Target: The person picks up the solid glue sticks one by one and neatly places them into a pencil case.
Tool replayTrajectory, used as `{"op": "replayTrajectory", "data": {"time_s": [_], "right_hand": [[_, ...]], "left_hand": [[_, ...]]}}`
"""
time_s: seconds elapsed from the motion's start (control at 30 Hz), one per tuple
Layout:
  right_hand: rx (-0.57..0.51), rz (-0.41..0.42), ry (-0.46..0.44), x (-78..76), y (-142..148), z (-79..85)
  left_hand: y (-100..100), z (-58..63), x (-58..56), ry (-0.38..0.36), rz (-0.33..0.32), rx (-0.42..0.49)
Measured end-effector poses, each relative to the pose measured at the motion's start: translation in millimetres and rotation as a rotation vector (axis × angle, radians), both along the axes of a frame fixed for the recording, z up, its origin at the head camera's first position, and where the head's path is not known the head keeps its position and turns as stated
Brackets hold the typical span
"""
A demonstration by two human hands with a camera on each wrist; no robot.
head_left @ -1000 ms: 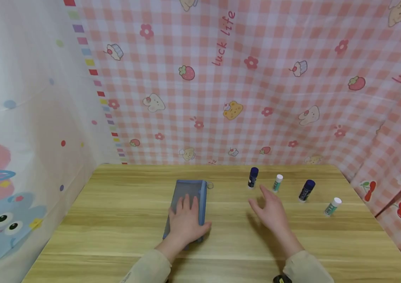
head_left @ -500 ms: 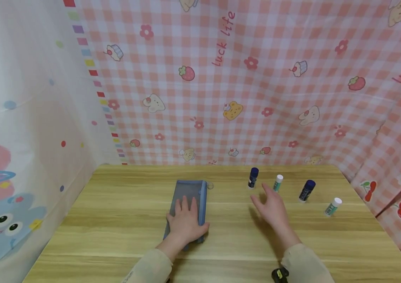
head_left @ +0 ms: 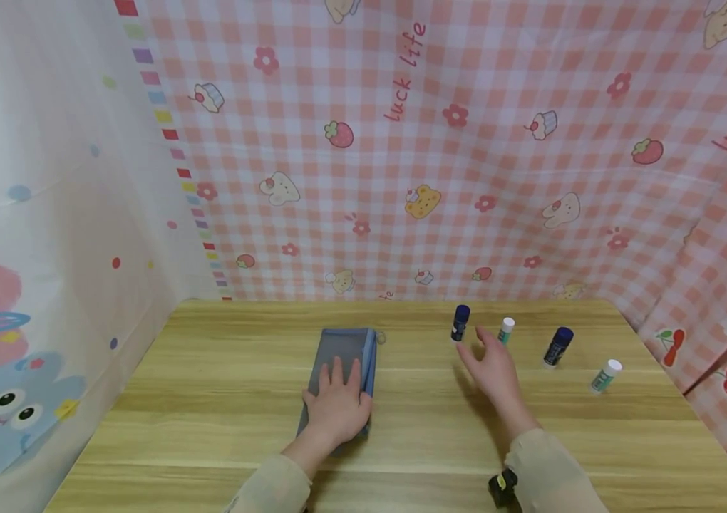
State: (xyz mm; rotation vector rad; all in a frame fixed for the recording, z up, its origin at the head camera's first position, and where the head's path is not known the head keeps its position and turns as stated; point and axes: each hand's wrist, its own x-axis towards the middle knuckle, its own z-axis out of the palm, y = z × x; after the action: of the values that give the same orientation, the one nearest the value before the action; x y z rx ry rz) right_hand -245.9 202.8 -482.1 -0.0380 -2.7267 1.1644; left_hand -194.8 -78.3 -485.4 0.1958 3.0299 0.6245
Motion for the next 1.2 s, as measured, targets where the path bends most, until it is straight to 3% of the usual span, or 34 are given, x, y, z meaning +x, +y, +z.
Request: {"op": "replayTrajectory", "data": {"time_s": [0.77, 1.2], "right_hand": [[-0.308, -0.087, 0.028, -25.3, -6.3, -3.8], [-0.243, -0.104, 0.038, -39.4, -13.4, -1.6]], "left_hand": [[0.1, 4.7, 3.9, 0.049, 0.033, 0.064], [0.0, 6.7, 3.5, 0.034, 0.039, 0.072]]}}
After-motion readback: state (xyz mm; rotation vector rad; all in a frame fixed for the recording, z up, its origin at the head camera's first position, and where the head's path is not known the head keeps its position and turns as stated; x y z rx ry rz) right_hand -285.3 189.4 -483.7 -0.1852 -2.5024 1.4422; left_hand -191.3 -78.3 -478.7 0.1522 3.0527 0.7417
